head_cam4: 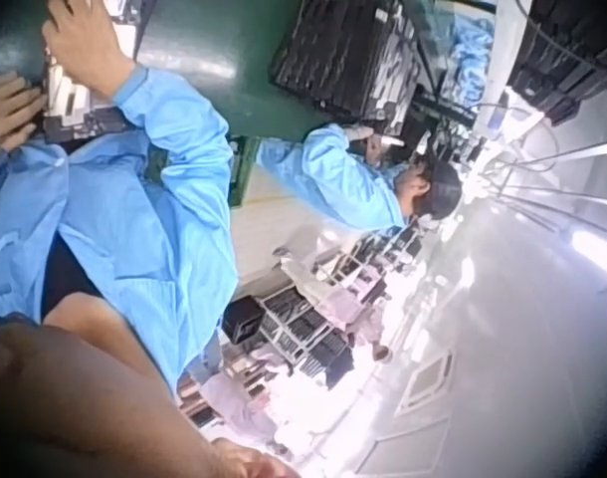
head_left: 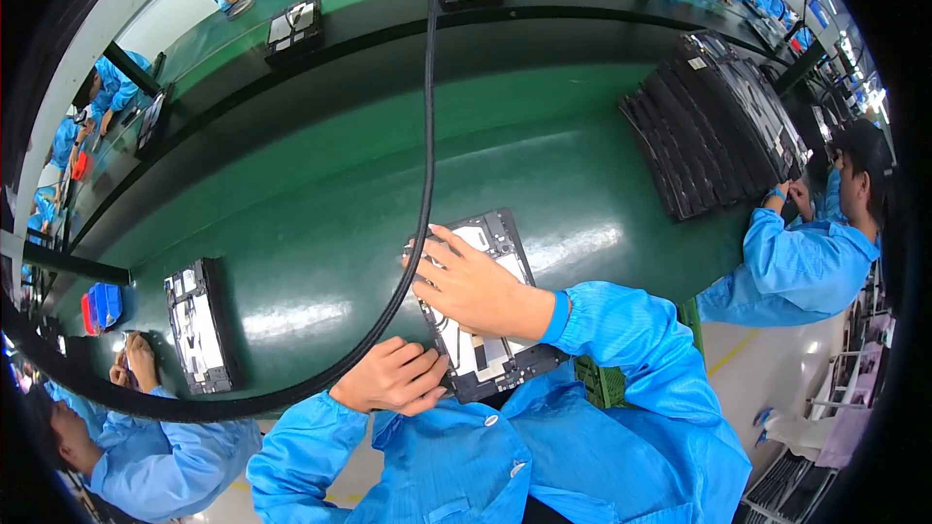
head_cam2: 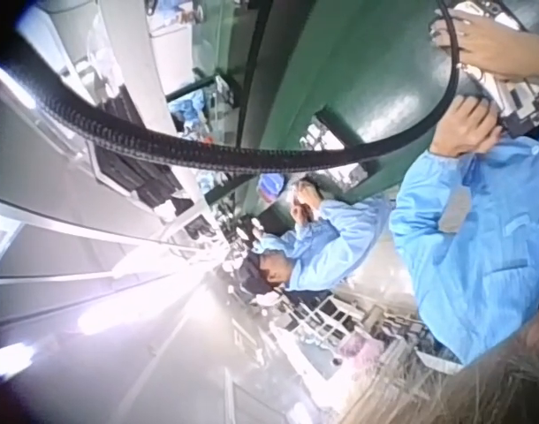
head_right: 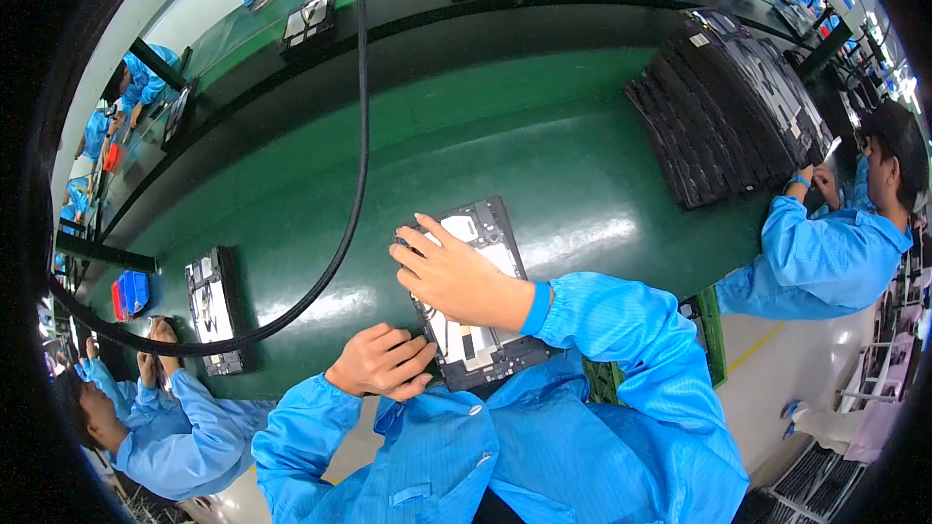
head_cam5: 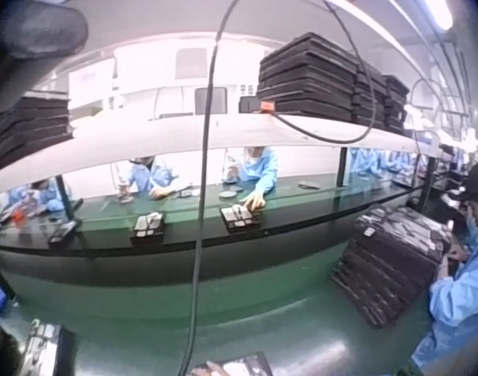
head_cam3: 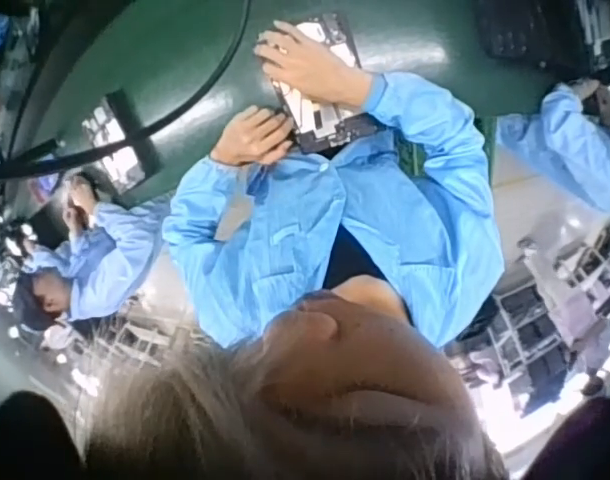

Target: The person assembles tablets by taking tablet chassis from a conveyor belt, applying and pressing down internal cables and tape onto the panels by hand, and placing the assembled tablets onto a stack on the conveyor belt.

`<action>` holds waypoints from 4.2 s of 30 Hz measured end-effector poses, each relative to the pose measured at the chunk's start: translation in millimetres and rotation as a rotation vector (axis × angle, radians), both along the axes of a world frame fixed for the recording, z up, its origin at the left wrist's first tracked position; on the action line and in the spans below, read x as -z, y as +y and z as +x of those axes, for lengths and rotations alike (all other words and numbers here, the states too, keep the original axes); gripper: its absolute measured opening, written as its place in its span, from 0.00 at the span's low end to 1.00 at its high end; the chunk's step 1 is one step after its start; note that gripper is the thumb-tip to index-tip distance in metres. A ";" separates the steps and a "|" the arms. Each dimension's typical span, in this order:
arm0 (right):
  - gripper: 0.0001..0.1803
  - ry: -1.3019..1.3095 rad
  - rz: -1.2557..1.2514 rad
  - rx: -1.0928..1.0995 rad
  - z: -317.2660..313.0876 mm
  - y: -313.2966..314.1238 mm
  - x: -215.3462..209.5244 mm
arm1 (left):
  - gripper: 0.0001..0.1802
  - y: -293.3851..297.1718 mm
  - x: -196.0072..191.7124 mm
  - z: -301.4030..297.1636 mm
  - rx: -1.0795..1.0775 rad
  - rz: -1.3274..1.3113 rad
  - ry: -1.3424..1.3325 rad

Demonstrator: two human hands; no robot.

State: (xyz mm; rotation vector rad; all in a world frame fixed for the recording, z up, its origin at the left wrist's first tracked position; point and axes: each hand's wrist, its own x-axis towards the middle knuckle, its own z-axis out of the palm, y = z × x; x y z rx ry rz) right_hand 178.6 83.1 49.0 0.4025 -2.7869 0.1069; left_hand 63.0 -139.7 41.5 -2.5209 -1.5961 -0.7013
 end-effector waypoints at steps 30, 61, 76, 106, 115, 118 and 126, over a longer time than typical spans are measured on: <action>0.17 0.013 -0.221 0.018 7.6 4.4 22.8 | 0.19 16.8 24.1 -22.8 0.080 0.133 0.011; 0.07 -0.136 -0.822 -0.031 -11.6 15.2 24.0 | 0.20 28.6 21.7 -41.0 0.122 0.152 0.039; 0.06 -0.192 -0.844 0.004 -21.1 25.2 15.3 | 0.17 35.1 25.9 -49.2 0.042 0.194 0.029; 0.08 -0.256 -0.920 0.050 -31.9 42.0 26.1 | 0.18 50.9 23.5 -62.7 0.093 0.172 -0.030; 0.09 -0.241 -0.980 0.055 -28.6 38.8 18.9 | 0.16 59.5 23.3 -80.5 0.095 0.190 0.034; 0.09 -0.186 -1.017 0.023 -27.6 37.4 19.5 | 0.16 56.6 26.0 -82.9 0.035 0.153 0.036; 0.11 -0.206 -1.013 0.062 -31.9 35.6 20.0 | 0.20 37.8 21.4 -70.9 -0.102 0.072 -0.030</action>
